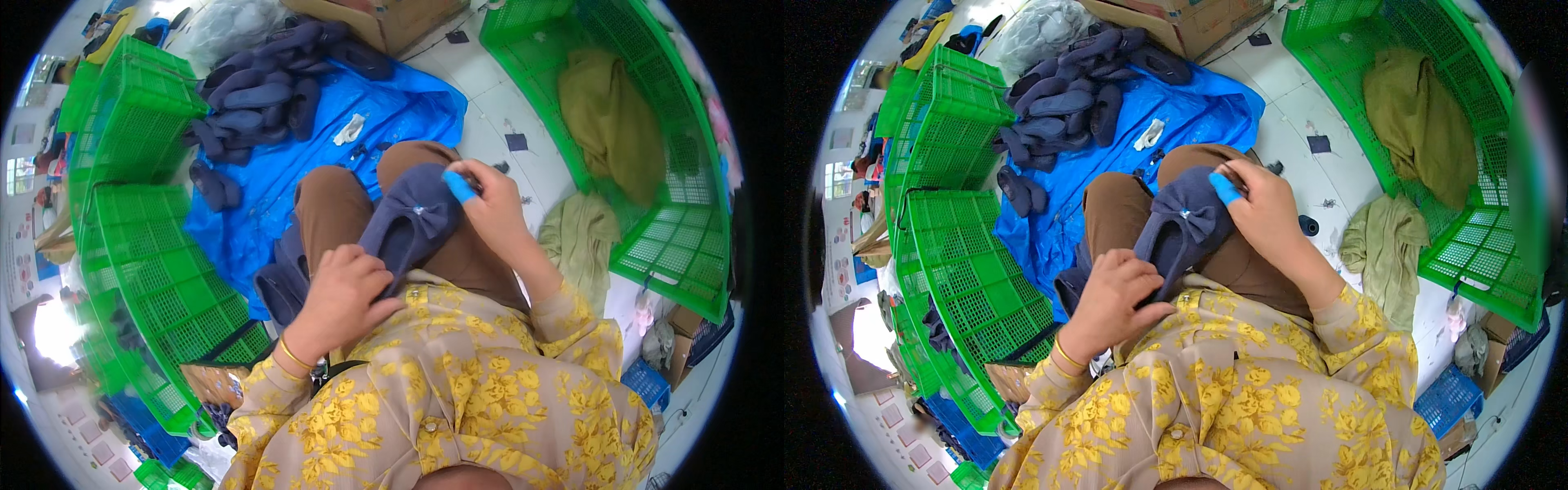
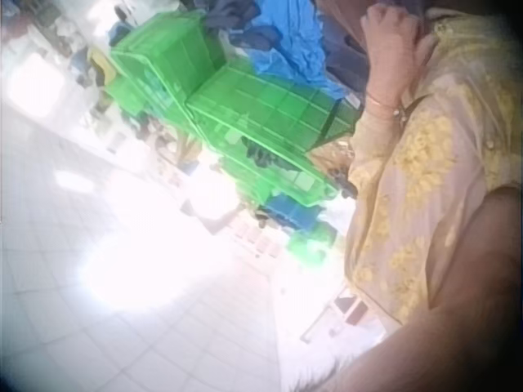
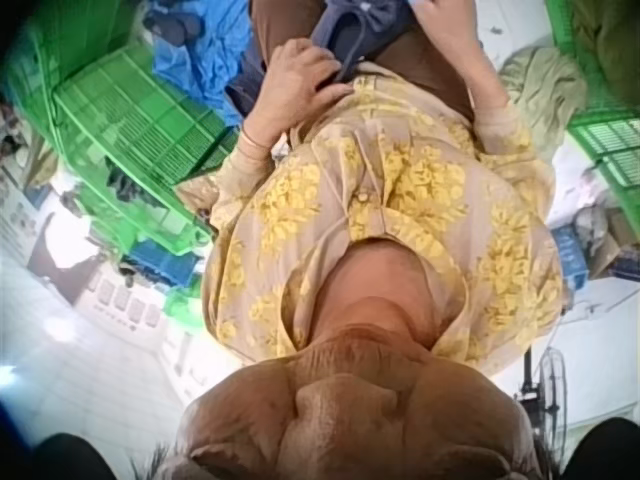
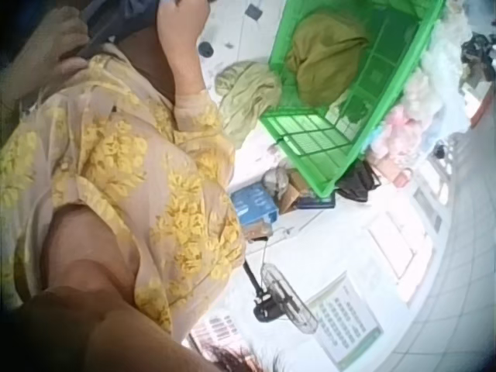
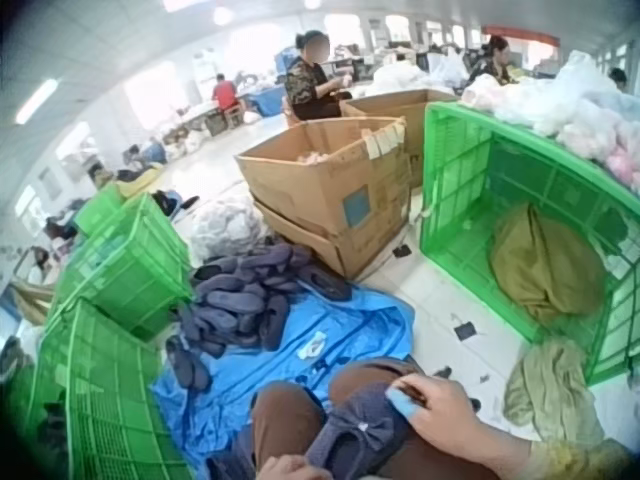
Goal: The person sits on the floor and uses a blue-handled tool to stitch or attach a small piece of fabric to a dark blue slipper. They handle the slipper and tool repeatedly, working on the same item.
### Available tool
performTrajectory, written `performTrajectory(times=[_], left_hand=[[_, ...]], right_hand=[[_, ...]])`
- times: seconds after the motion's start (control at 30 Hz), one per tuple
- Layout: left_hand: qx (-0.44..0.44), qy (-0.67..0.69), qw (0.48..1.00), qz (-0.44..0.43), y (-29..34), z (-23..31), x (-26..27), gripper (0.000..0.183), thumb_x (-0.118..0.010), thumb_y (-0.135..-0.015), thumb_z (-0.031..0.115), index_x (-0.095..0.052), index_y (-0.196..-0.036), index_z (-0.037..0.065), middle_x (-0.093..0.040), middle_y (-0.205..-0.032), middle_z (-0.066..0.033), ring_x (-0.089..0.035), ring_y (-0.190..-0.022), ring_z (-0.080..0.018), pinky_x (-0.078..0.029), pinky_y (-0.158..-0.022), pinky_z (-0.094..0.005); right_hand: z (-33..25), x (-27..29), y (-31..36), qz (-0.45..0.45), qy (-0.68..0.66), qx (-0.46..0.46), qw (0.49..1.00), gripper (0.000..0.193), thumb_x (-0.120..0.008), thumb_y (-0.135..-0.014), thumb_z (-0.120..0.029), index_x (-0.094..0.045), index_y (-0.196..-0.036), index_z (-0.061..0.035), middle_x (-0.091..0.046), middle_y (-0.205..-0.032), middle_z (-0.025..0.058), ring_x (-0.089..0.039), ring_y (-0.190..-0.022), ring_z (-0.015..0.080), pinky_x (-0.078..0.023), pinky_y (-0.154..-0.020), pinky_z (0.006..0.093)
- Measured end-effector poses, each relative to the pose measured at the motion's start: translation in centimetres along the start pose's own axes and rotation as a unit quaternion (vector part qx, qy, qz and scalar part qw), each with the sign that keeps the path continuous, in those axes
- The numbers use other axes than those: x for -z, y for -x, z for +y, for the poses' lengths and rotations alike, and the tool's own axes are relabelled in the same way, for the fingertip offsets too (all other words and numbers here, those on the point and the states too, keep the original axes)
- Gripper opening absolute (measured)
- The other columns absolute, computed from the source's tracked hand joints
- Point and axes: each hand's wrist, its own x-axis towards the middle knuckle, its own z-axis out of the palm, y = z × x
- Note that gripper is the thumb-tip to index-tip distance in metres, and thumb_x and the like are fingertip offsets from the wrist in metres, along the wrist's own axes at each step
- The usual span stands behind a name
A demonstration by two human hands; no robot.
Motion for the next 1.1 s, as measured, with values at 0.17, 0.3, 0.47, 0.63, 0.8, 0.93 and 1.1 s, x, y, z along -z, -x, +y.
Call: performTrajectory(times=[0.17, 0.3, 0.47, 0.63, 0.8, 0.93, 1.1], left_hand=[[-0.064, -0.134, 0.989, -0.001, 1.1, 0.8, -3.2, 0.011, -0.065, -0.075, 0.016, -0.065, -0.083, 0.009, -0.054, -0.075, -0.0006, -0.049, -0.079, -0.0213, -0.038, -0.070, -0.0352], [-0.071, -0.144, 0.987, -0.020, 1.4, 1.3, -4.1, 0.012, -0.060, -0.076, 0.013, -0.065, -0.085, 0.006, -0.056, -0.074, -0.0022, -0.050, -0.075, -0.0199, -0.038, -0.069, -0.0332], [-0.066, -0.144, 0.987, -0.009, 1.6, 1.2, -4.4, 0.016, -0.060, -0.076, 0.012, -0.066, -0.090, 0.005, -0.057, -0.076, -0.0022, -0.051, -0.076, -0.0192, -0.038, -0.069, -0.0329], [-0.069, -0.141, 0.988, 0.007, 1.9, 1.2, -4.8, 0.016, -0.060, -0.076, 0.011, -0.065, -0.089, 0.005, -0.059, -0.077, -0.0029, -0.053, -0.074, -0.0196, -0.038, -0.069, -0.0330], [-0.067, -0.145, 0.986, -0.044, 1.4, 1.7, -4.6, 0.013, -0.059, -0.075, 0.010, -0.063, -0.087, 0.005, -0.059, -0.078, -0.0042, -0.056, -0.073, -0.0202, -0.039, -0.068, -0.0330], [-0.062, -0.134, 0.989, -0.005, 1.7, 1.6, -4.9, 0.010, -0.058, -0.074, 0.010, -0.061, -0.083, 0.006, -0.058, -0.076, -0.0047, -0.056, -0.071, -0.0200, -0.039, -0.068, -0.0331], [-0.051, -0.131, 0.990, 0.006, 2.1, 1.1, -5.5, 0.016, -0.059, -0.076, 0.011, -0.063, -0.090, 0.005, -0.060, -0.077, -0.0035, -0.058, -0.072, -0.0184, -0.040, -0.069, -0.0317]], right_hand=[[-3.2, -0.9, -3.2, -0.134, 0.150, 0.016, 0.979, 0.019, -0.066, -0.085, -0.019, -0.070, -0.093, -0.0031, -0.068, -0.084, 0.0167, -0.066, -0.079, 0.0329, -0.050, -0.070, 0.0369], [-3.9, -0.6, -3.7, -0.246, 0.190, 0.028, 0.950, 0.013, -0.065, -0.080, -0.013, -0.070, -0.088, -0.0046, -0.067, -0.088, 0.0174, -0.064, -0.080, 0.0336, -0.050, -0.072, 0.0409], [-3.2, 0.5, -2.5, -0.112, -0.120, -0.069, 0.984, 0.009, -0.065, -0.081, -0.006, -0.069, -0.089, -0.0036, -0.064, -0.074, 0.0002, -0.059, -0.071, 0.0124, -0.047, -0.065, 0.0274], [-2.8, 3.1, -1.2, 0.030, -0.217, -0.169, 0.961, 0.013, -0.071, -0.084, -0.011, -0.067, -0.095, -0.0047, -0.061, -0.083, -0.0060, -0.049, -0.066, 0.0029, -0.042, -0.059, 0.0219], [-4.8, 0.2, 1.6, -0.127, 0.137, 0.142, 0.972, 0.041, -0.073, -0.078, -0.015, -0.060, -0.117, -0.0157, -0.065, -0.092, 0.0110, -0.063, -0.070, 0.0291, -0.050, -0.063, 0.0379], [-2.3, 0.6, 2.5, -0.148, 0.118, 0.164, 0.968, 0.040, -0.068, -0.070, -0.002, -0.061, -0.108, -0.0135, -0.061, -0.083, 0.0074, -0.062, -0.069, 0.0276, -0.049, -0.058, 0.0370], [-0.1, 1.5, 4.9, -0.077, 0.213, 0.286, 0.931, 0.050, -0.064, -0.058, 0.004, -0.063, -0.103, -0.0169, -0.053, -0.078, 0.0033, -0.058, -0.066, 0.0250, -0.046, -0.052, 0.0360]])
